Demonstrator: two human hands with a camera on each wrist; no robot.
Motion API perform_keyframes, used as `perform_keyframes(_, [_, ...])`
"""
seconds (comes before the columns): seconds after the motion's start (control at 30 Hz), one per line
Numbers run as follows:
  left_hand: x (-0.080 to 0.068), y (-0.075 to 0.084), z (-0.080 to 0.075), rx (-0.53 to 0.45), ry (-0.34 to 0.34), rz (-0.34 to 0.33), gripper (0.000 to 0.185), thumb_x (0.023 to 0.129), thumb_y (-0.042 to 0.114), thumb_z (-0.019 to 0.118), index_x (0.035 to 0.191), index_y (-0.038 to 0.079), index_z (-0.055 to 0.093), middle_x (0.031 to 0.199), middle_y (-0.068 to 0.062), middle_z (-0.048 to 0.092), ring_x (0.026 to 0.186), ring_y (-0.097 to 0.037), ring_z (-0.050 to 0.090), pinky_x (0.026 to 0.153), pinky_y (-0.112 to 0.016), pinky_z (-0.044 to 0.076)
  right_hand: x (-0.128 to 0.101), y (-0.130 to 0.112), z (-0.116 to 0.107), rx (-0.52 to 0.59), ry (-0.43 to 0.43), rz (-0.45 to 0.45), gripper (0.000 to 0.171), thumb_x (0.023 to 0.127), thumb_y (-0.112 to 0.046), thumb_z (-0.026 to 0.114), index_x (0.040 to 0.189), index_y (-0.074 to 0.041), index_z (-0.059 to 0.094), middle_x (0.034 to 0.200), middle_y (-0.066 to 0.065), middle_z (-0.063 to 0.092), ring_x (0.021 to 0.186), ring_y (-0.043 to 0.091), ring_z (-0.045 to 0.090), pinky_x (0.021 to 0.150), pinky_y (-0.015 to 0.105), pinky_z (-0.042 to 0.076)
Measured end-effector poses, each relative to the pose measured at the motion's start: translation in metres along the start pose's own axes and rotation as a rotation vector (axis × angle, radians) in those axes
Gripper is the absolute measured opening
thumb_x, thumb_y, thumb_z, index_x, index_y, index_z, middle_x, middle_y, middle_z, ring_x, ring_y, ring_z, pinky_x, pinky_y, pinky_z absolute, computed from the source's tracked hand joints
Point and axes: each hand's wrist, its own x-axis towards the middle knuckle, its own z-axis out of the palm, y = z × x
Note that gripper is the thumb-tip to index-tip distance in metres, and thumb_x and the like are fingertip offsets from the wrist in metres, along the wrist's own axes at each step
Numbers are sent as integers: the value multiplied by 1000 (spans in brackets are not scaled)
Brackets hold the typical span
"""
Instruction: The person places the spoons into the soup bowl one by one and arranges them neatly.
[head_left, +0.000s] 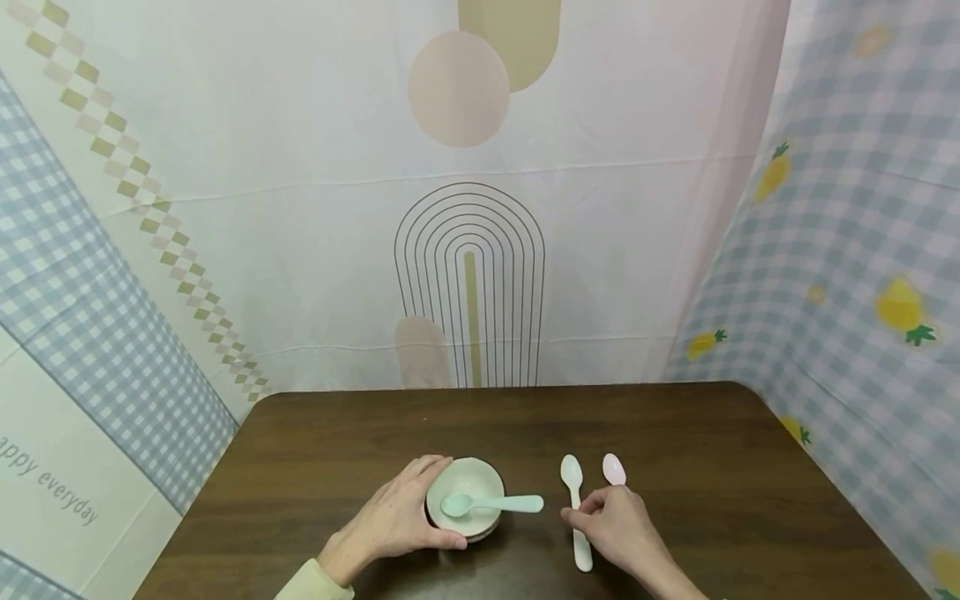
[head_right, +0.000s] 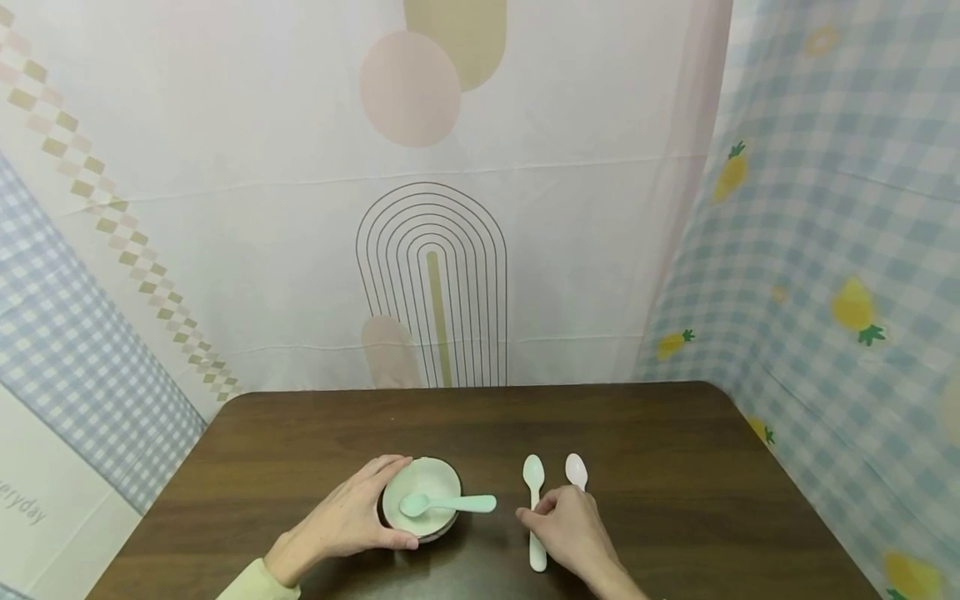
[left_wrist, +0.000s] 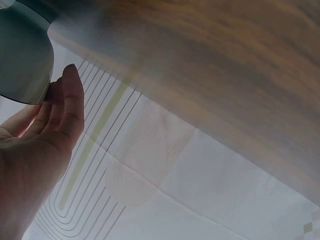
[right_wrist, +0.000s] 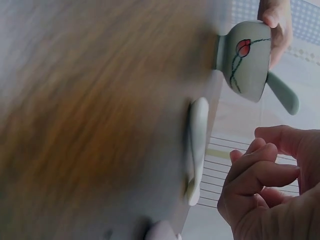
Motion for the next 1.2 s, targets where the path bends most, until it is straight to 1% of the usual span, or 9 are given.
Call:
perform_keyframes(0.27, [0,-1,0,-3,-3,-3,109,70,71,93,152,6,60,147,-7,65,133,-26,66,104,-45,61,2,8,1,-63,-2,-30,28,84,-29,90,69,-14,71,62,-6,63,64,11,54,58,25,42])
perform_keyframes(0.43, [0,-1,0,4,3,4,109,70,71,93,151,7,60,147,-6,66,133,-26,66,104,-45,61,2,11,2,-93,-7,-28,32,82,-31,91,66,-15,68,60,-7,62,62,11,53,57,26,40])
perform_keyframes(0.77, [0,-1,0,6,-2,4,109,70,70,94,151,6,60,147,-6,66,133,-26,67,104,-45,61,3,15,6,-151,-18,-40,44,80,-33,92,56,-16,60,51,-8,51,56,10,46,52,26,34])
perform_keyframes(1.0, [0,-1,-1,15,-6,11,109,70,72,93,151,6,60,146,-6,66,132,-26,67,103,-45,61,5,16,11,-179,5,-65,49,77,-33,94,51,-16,55,45,-12,44,53,10,44,50,27,33])
perform_keyframes(1.2, [1,-1,0,18,-2,13,109,70,72,93,151,6,60,146,-5,66,132,-25,67,103,-45,61,7,17,13,-204,25,-83,54,76,-33,94,47,-17,52,42,-12,41,50,10,43,48,28,33])
